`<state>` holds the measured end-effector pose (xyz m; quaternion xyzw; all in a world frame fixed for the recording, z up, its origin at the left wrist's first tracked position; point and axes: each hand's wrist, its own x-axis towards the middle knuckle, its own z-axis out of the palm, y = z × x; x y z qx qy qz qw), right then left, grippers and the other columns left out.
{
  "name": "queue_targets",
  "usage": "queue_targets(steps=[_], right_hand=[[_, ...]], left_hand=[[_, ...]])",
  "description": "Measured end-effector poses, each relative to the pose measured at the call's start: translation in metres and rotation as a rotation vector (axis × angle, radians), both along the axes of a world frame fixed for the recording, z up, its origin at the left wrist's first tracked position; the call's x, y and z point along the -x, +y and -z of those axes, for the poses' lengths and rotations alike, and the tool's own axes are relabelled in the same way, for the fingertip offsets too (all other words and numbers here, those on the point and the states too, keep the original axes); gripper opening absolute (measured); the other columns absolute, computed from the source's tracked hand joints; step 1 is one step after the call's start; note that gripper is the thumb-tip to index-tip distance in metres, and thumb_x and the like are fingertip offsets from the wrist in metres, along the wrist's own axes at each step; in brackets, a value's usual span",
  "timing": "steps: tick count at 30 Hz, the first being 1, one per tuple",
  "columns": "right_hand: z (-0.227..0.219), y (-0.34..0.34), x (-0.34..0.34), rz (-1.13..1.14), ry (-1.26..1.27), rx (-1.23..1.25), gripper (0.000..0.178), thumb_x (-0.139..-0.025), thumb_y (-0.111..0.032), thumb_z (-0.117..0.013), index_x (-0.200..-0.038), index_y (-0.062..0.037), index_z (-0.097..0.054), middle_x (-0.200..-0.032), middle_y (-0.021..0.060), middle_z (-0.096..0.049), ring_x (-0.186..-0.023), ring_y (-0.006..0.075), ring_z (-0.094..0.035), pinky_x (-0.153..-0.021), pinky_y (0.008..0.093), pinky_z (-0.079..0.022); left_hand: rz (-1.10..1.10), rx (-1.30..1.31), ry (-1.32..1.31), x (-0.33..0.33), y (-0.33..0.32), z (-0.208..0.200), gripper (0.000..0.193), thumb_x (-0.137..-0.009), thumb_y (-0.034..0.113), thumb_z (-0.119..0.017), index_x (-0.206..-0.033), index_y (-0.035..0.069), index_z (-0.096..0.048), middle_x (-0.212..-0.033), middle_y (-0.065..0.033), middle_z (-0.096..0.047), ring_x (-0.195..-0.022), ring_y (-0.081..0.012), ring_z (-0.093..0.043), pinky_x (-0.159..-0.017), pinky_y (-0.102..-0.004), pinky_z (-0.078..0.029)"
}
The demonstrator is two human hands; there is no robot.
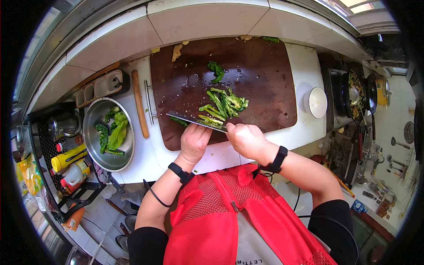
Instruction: The person stirs chopped vegetables in a pan using a spatula, adds seasoning from a small container using a spoon, and then washes and chops more greens on a wooden cutting board with a cleaver.
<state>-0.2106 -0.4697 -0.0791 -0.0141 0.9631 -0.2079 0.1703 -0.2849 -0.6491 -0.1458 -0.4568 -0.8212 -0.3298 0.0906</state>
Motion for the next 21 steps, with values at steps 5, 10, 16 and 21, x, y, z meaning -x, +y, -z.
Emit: queue_targets(steps=[5,10,16,21], right_hand=[[-0.005,0.02,-0.007,0.277,0.064,0.12,0.017,-0.093,-0.02,-0.053,-0.089,-0.0036,-0.053,-0.072,0.0226,-0.062,-0.071,0.0426,-0.062,-0.063,0.0511,-0.05],[-0.031,0.028,-0.01,0.085,0.05,0.039,0.014,-0.091,-0.016,-0.052,-0.085,-0.0027,-0.053,-0.069,0.0196,-0.063,-0.068,0.0398,-0.063,-0.059,0.049,-0.052],[-0.036,0.014,-0.011,-0.054,-0.044,-0.033,0.008,-0.083,-0.01,-0.052,-0.085,-0.0026,-0.055,-0.072,0.016,-0.065,-0.066,0.0332,-0.067,-0.057,0.0435,-0.055],[-0.015,0.012,-0.002,-0.105,-0.002,0.071,0.012,-0.085,-0.01,-0.048,-0.088,-0.002,-0.056,-0.077,0.0158,-0.067,-0.072,0.0316,-0.069,-0.061,0.0429,-0.056]], left_hand=[[0.087,-0.095,-0.071,0.002,0.006,-0.014,0.02,-0.069,0.002,-0.067,-0.09,0.003,-0.067,-0.093,-0.0103,-0.064,-0.089,-0.0281,-0.063,-0.076,-0.0367,-0.054],[-0.033,0.017,-0.017,0.011,-0.02,-0.013,0.025,-0.066,0.002,-0.062,-0.091,0.002,-0.066,-0.092,-0.0092,-0.063,-0.089,-0.028,-0.06,-0.076,-0.0355,-0.053],[0.014,0.133,-0.034,0.007,-0.029,0.014,0.017,-0.068,0.007,-0.061,-0.083,0.004,-0.069,-0.088,-0.0122,-0.064,-0.083,-0.0323,-0.06,-0.071,-0.0416,-0.053],[-0.091,0.126,-0.026,0.001,-0.019,-0.003,0.015,-0.072,0.004,-0.063,-0.086,0.002,-0.069,-0.101,-0.0139,-0.066,-0.094,-0.0353,-0.062,-0.076,-0.0436,-0.054]])
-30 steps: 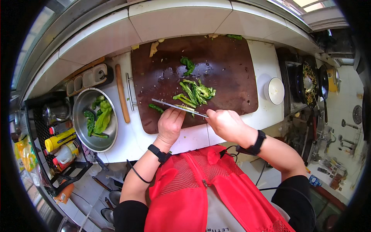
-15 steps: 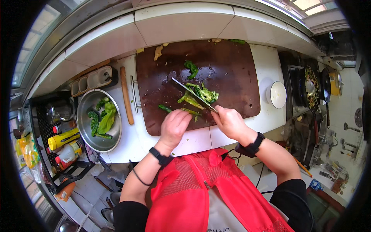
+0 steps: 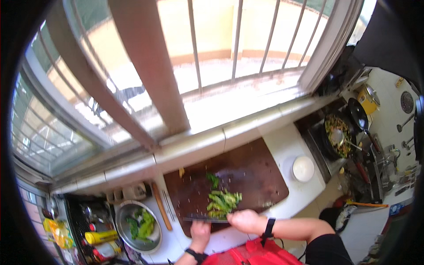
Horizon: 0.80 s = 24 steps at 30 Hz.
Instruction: The person stirs chopped vegetables in a pan using a spatula, adds seasoning from a small container using a spoon, and then washes and chops more greens on a wooden cutting board with a cleaver.
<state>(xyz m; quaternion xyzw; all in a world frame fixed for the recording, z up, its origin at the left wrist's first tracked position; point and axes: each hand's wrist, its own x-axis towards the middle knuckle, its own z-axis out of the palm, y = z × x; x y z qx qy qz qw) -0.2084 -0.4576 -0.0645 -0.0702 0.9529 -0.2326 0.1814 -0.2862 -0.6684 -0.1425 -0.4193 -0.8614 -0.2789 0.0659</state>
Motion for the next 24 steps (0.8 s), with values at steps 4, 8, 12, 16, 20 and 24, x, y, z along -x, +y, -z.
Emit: queue_targets(steps=[4,8,12,16,20,24], right_hand=[[0.02,0.003,-0.006,0.136,0.066,0.13,0.013,-0.087,-0.015,-0.05,-0.086,-0.0032,-0.055,-0.072,0.0198,-0.064,-0.066,0.0381,-0.065,-0.056,0.0473,-0.052],[0.004,0.011,-0.003,0.339,-0.015,0.324,0.022,-0.089,-0.022,-0.057,-0.092,-0.0015,-0.066,-0.068,0.02,-0.062,-0.056,0.0291,-0.061,-0.054,0.0449,-0.045],[-0.028,0.017,-0.001,0.43,-0.204,0.399,0.039,-0.096,-0.029,-0.042,-0.079,-0.0026,-0.064,-0.07,0.0202,-0.062,-0.069,0.0355,-0.062,-0.065,0.0459,-0.046],[-0.051,0.022,0.002,0.639,-0.338,0.507,0.044,-0.098,-0.031,-0.038,-0.079,0.0005,-0.064,-0.075,0.0221,-0.064,-0.071,0.0378,-0.063,-0.067,0.0468,-0.047],[-0.04,0.018,0.013,0.288,-0.236,0.356,0.033,-0.095,-0.019,-0.04,-0.083,0.0021,-0.062,-0.076,0.0245,-0.064,-0.073,0.0391,-0.065,-0.067,0.0472,-0.05],[-0.003,0.013,0.017,0.122,-0.01,0.19,0.016,-0.086,-0.006,-0.044,-0.081,-0.0017,-0.059,-0.071,0.02,-0.064,-0.066,0.0357,-0.065,-0.057,0.0459,-0.052]], left_hand=[[-0.046,-0.043,-0.016,-0.008,-0.005,0.008,0.014,-0.073,0.008,-0.063,-0.086,0.004,-0.068,-0.097,-0.0092,-0.063,-0.092,-0.0304,-0.059,-0.077,-0.0364,-0.053],[-0.029,-0.119,0.007,-0.006,0.015,-0.023,0.028,-0.073,0.003,-0.062,-0.1,0.006,-0.068,-0.094,-0.011,-0.059,-0.09,-0.0334,-0.056,-0.076,-0.0421,-0.051],[-0.013,0.009,0.004,-0.008,0.016,0.002,0.027,-0.078,0.006,-0.063,-0.104,0.006,-0.068,-0.1,-0.0128,-0.064,-0.089,-0.0339,-0.06,-0.072,-0.0381,-0.053],[-0.006,0.023,-0.002,-0.003,0.024,0.008,0.033,-0.081,0.005,-0.061,-0.113,0.003,-0.065,-0.11,-0.0145,-0.064,-0.101,-0.0361,-0.061,-0.081,-0.0388,-0.054],[-0.056,0.032,0.018,-0.007,0.014,0.015,0.034,-0.08,0.005,-0.059,-0.113,0.002,-0.065,-0.112,-0.0148,-0.064,-0.101,-0.0363,-0.061,-0.082,-0.0385,-0.054],[-0.004,0.137,-0.168,0.003,0.021,0.002,0.028,-0.079,0.006,-0.055,-0.104,0.003,-0.066,-0.106,-0.0148,-0.063,-0.104,-0.0354,-0.06,-0.083,-0.0393,-0.053]])
